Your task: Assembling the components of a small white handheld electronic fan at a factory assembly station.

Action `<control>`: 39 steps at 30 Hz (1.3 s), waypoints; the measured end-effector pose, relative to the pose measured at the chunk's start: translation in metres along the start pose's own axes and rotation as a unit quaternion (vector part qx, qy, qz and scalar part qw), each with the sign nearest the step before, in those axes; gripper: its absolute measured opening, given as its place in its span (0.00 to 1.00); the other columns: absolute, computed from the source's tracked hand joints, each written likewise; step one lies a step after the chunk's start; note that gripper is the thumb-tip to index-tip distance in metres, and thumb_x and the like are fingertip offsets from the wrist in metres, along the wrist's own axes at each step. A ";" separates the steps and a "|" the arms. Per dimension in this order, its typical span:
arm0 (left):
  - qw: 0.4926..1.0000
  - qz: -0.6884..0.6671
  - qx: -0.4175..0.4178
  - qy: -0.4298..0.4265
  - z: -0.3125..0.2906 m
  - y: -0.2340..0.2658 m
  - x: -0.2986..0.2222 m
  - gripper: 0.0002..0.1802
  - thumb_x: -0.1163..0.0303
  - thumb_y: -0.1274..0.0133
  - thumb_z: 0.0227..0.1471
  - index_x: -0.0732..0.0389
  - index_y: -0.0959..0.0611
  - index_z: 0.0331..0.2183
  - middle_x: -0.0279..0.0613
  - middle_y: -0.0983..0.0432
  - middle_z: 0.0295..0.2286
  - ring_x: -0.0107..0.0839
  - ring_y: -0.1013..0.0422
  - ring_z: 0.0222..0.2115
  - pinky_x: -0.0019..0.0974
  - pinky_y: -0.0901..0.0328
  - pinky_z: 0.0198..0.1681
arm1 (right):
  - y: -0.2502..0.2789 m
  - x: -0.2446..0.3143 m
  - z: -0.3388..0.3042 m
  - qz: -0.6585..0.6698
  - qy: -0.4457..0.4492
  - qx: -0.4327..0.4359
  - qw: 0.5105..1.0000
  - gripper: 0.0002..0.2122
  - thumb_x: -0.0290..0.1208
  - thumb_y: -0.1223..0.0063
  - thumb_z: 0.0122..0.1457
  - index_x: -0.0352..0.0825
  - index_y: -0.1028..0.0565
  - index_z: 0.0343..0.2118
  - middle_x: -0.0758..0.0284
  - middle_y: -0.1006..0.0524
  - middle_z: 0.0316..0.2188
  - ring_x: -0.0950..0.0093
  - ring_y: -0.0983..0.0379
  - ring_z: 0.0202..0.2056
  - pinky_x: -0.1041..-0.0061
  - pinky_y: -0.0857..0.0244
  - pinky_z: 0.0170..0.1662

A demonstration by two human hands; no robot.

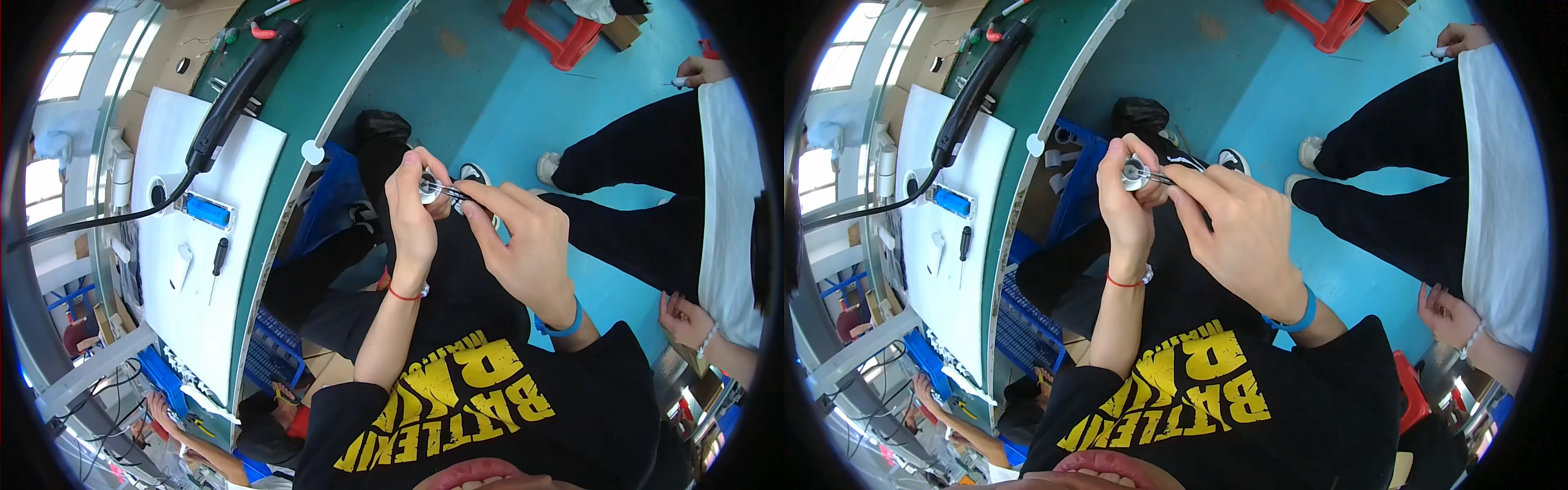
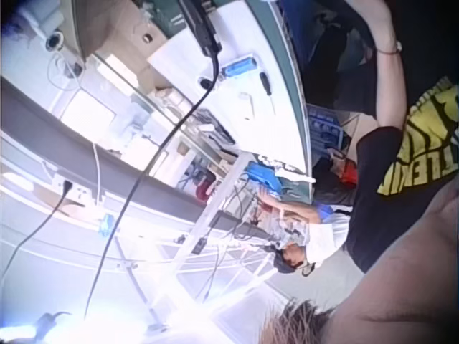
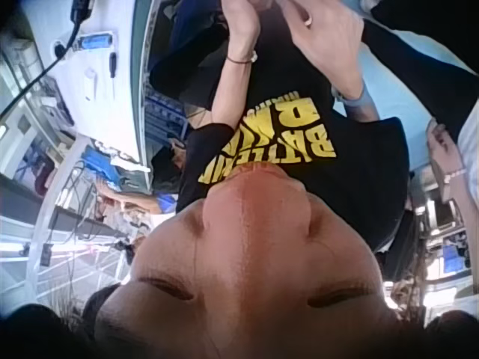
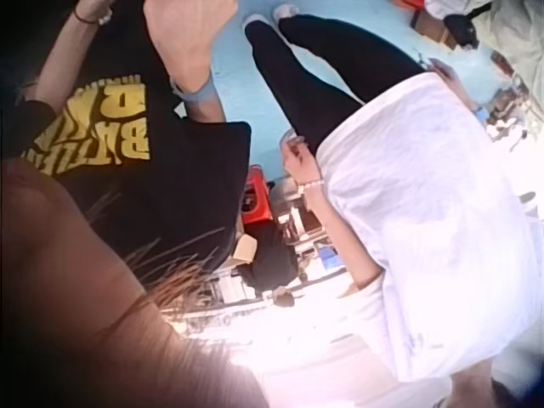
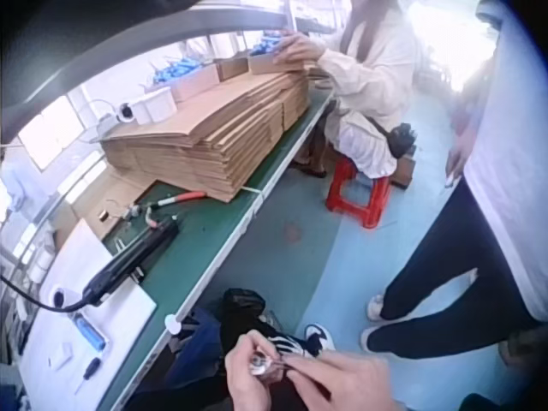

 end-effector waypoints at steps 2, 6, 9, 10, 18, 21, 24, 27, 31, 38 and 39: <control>1.000 -0.003 -0.001 0.005 -0.001 -0.001 0.000 0.25 0.53 0.66 0.64 0.60 0.31 0.22 0.25 0.48 0.10 0.13 0.55 0.11 0.25 0.61 0.16 | 0.001 0.001 0.000 0.011 0.008 -0.011 1.000 0.10 0.23 0.41 0.51 0.37 0.20 0.38 0.66 0.30 0.17 0.71 0.36 0.16 0.74 0.46 0.19; 1.000 -0.010 -0.006 0.007 -0.001 -0.001 0.001 0.25 0.54 0.66 0.64 0.60 0.31 0.22 0.25 0.48 0.10 0.13 0.55 0.11 0.25 0.61 0.16 | 0.001 0.002 0.000 0.012 0.006 -0.007 1.000 0.10 0.23 0.41 0.51 0.37 0.20 0.38 0.66 0.30 0.17 0.71 0.37 0.16 0.74 0.47 0.19; 1.000 -0.011 -0.014 0.006 -0.002 -0.002 0.001 0.25 0.54 0.67 0.64 0.61 0.31 0.22 0.25 0.48 0.10 0.14 0.56 0.11 0.25 0.61 0.15 | -0.002 0.001 0.000 -0.010 -0.009 0.011 1.000 0.08 0.26 0.42 0.52 0.37 0.20 0.36 0.67 0.25 0.21 0.68 0.27 0.21 0.73 0.37 0.22; 1.000 -0.012 -0.018 0.006 -0.002 -0.001 0.001 0.25 0.54 0.67 0.64 0.61 0.31 0.21 0.25 0.48 0.10 0.14 0.56 0.11 0.25 0.61 0.15 | -0.002 0.001 0.000 -0.011 -0.006 0.011 1.000 0.08 0.25 0.42 0.52 0.37 0.20 0.36 0.67 0.24 0.21 0.68 0.27 0.21 0.73 0.37 0.22; 0.998 -0.042 -0.051 0.012 -0.006 -0.001 0.002 0.25 0.55 0.68 0.64 0.61 0.32 0.21 0.26 0.48 0.10 0.14 0.56 0.11 0.25 0.61 0.15 | -0.004 -0.004 -0.002 0.035 -0.003 -0.008 0.999 0.07 0.24 0.42 0.51 0.36 0.20 0.34 0.66 0.22 0.23 0.68 0.25 0.22 0.74 0.36 0.22; 0.998 -0.047 -0.049 0.010 -0.006 -0.002 0.003 0.25 0.55 0.68 0.64 0.61 0.32 0.21 0.25 0.48 0.10 0.14 0.56 0.11 0.25 0.61 0.15 | -0.007 -0.008 -0.004 0.047 -0.012 -0.002 0.999 0.07 0.24 0.42 0.51 0.36 0.20 0.34 0.66 0.22 0.23 0.68 0.26 0.22 0.74 0.37 0.22; 0.998 -0.027 -0.048 0.006 -0.005 -0.004 0.002 0.25 0.55 0.69 0.65 0.61 0.32 0.21 0.25 0.49 0.10 0.14 0.56 0.11 0.24 0.61 0.15 | -0.012 -0.018 -0.007 0.093 -0.038 -0.019 0.995 0.07 0.24 0.43 0.52 0.36 0.20 0.34 0.66 0.22 0.23 0.68 0.26 0.21 0.75 0.37 0.21; 0.997 -0.036 -0.058 0.024 -0.006 -0.004 0.008 0.23 0.56 0.69 0.65 0.60 0.32 0.23 0.26 0.47 0.13 0.14 0.54 0.11 0.23 0.60 0.15 | -0.015 -0.019 -0.011 0.115 -0.016 -0.053 0.992 0.08 0.20 0.42 0.51 0.31 0.21 0.35 0.64 0.26 0.20 0.76 0.36 0.15 0.79 0.46 0.18; 0.987 -0.070 -0.131 0.055 -0.006 -0.001 0.018 0.20 0.56 0.64 0.62 0.57 0.33 0.23 0.27 0.44 0.16 0.14 0.55 0.13 0.23 0.60 0.15 | -0.021 -0.028 -0.013 0.087 -0.041 -0.061 0.994 0.07 0.24 0.44 0.52 0.36 0.20 0.34 0.66 0.22 0.23 0.69 0.27 0.20 0.75 0.37 0.21; 0.979 -0.091 -0.146 0.110 -0.004 0.000 0.035 0.19 0.56 0.63 0.61 0.57 0.33 0.23 0.27 0.45 0.16 0.14 0.56 0.12 0.22 0.60 0.15 | -0.027 -0.045 -0.022 0.116 -0.071 -0.086 0.987 0.07 0.20 0.42 0.52 0.30 0.20 0.36 0.63 0.23 0.22 0.79 0.34 0.15 0.81 0.45 0.18; 0.979 -0.091 -0.146 0.111 -0.004 0.000 0.037 0.19 0.56 0.63 0.61 0.57 0.33 0.23 0.27 0.45 0.16 0.14 0.56 0.12 0.22 0.60 0.15 | -0.027 -0.045 -0.022 0.116 -0.072 -0.086 0.987 0.07 0.20 0.42 0.52 0.30 0.20 0.36 0.63 0.23 0.22 0.79 0.34 0.15 0.81 0.45 0.18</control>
Point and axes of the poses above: each hand's wrist, its own z-axis towards the middle knuckle, its own y-axis out of the back of the hand, x = y × z, the point moved 9 cm from there along z, towards the middle knuckle
